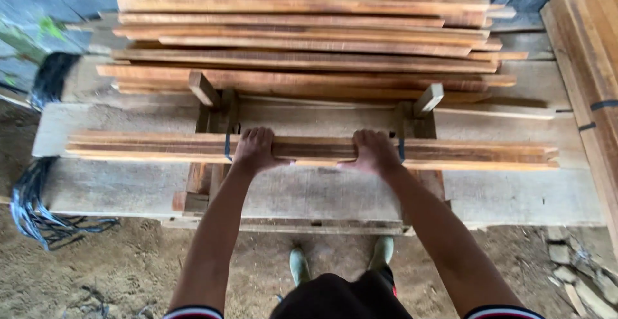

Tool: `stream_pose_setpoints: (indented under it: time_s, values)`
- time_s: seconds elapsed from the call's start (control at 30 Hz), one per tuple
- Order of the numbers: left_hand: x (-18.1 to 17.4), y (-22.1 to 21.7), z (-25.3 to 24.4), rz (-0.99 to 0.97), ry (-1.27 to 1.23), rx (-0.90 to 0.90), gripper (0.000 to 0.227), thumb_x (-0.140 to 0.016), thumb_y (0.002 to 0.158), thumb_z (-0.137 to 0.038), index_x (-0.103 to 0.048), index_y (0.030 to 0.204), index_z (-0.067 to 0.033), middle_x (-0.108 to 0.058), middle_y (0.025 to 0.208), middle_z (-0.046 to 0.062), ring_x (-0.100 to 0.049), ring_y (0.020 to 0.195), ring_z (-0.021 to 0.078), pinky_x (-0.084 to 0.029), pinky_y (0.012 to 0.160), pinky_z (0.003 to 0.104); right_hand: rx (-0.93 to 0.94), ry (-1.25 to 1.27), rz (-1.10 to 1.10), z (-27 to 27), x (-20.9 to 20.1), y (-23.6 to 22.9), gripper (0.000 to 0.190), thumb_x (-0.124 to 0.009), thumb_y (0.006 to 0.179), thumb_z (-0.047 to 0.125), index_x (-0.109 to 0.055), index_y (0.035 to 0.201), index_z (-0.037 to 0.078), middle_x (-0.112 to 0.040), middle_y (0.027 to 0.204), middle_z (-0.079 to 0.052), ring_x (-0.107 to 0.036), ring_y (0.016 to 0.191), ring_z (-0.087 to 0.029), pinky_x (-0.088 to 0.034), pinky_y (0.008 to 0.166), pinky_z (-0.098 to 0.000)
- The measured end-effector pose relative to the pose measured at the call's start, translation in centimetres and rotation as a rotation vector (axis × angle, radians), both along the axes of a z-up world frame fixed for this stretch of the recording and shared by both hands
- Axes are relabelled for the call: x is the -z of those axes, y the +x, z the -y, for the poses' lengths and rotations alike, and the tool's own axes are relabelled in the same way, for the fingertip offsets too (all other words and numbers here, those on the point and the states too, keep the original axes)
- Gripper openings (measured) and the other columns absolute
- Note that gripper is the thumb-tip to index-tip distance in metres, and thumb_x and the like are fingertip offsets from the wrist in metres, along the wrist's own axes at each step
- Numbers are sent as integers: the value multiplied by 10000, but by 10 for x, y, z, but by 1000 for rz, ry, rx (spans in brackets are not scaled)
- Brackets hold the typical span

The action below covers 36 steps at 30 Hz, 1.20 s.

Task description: Bundling long wooden strips together using black plastic or rubber straps.

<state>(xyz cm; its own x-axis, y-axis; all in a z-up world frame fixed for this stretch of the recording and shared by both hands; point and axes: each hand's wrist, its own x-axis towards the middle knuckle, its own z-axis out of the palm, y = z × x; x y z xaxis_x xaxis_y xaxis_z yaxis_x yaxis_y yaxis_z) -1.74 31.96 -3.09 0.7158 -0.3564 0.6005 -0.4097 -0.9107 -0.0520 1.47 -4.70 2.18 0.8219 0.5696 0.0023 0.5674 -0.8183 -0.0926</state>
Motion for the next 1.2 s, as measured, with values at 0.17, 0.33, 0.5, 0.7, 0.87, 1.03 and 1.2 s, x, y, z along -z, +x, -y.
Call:
stream_pose_setpoints:
  time_s: [0.17,0.33,0.5,0.7,0.87,1.03,1.2]
  values:
    - [-16,-1,-4,-493,175,-72,948,-706,552,-917,-581,1088,-145,-642,1000,41,-695,992,234,-542,883,422,-32,21,238,1,11,-6,803,-775,622,781,-607,1006,97,-677,917,-112,-713,925,-296,-552,806,-450]
    - [-21,2,-4,-653,327,-80,962,-482,726,-1003,-553,1152,-143,-622,1047,41,-677,1055,211,-536,938,391,-21,35,247,0,11,-6,779,-796,607,768,-626,991,111,-688,876,-85,-720,889,-275,-560,773,-427]
    - [3,2,-8,-193,197,-1,879,-668,543,-911,-579,937,-130,-594,867,55,-679,859,263,-522,772,410,-38,7,269,3,17,-2,837,-756,584,831,-594,1010,130,-667,905,-75,-710,913,-274,-556,808,-427]
    - [0,-1,-5,-305,219,-36,957,-613,558,-972,-569,1007,-128,-596,929,51,-676,910,260,-511,805,410,-20,-7,275,3,20,-3,856,-732,577,871,-614,1009,141,-670,896,-55,-712,909,-253,-557,794,-408]
    - [-12,-3,-2,-330,182,-31,889,-702,551,-874,-568,1005,-122,-593,930,65,-669,910,281,-504,815,418,-47,31,318,5,22,0,809,-786,578,805,-607,996,136,-662,880,-64,-708,871,-263,-560,762,-421]
    - [-22,-5,1,-436,164,-44,887,-729,549,-866,-556,1030,-141,-586,955,44,-661,940,270,-505,840,409,-36,32,305,7,20,-2,839,-771,556,834,-622,1000,137,-664,871,-56,-705,854,-260,-563,746,-422]
    - [-22,-1,-15,-529,22,90,789,-808,604,-716,-587,1080,-127,-618,998,84,-673,992,312,-517,872,462,57,-116,52,-3,18,0,824,-748,622,811,-627,1097,148,-689,995,-67,-702,991,-265,-559,844,-442]
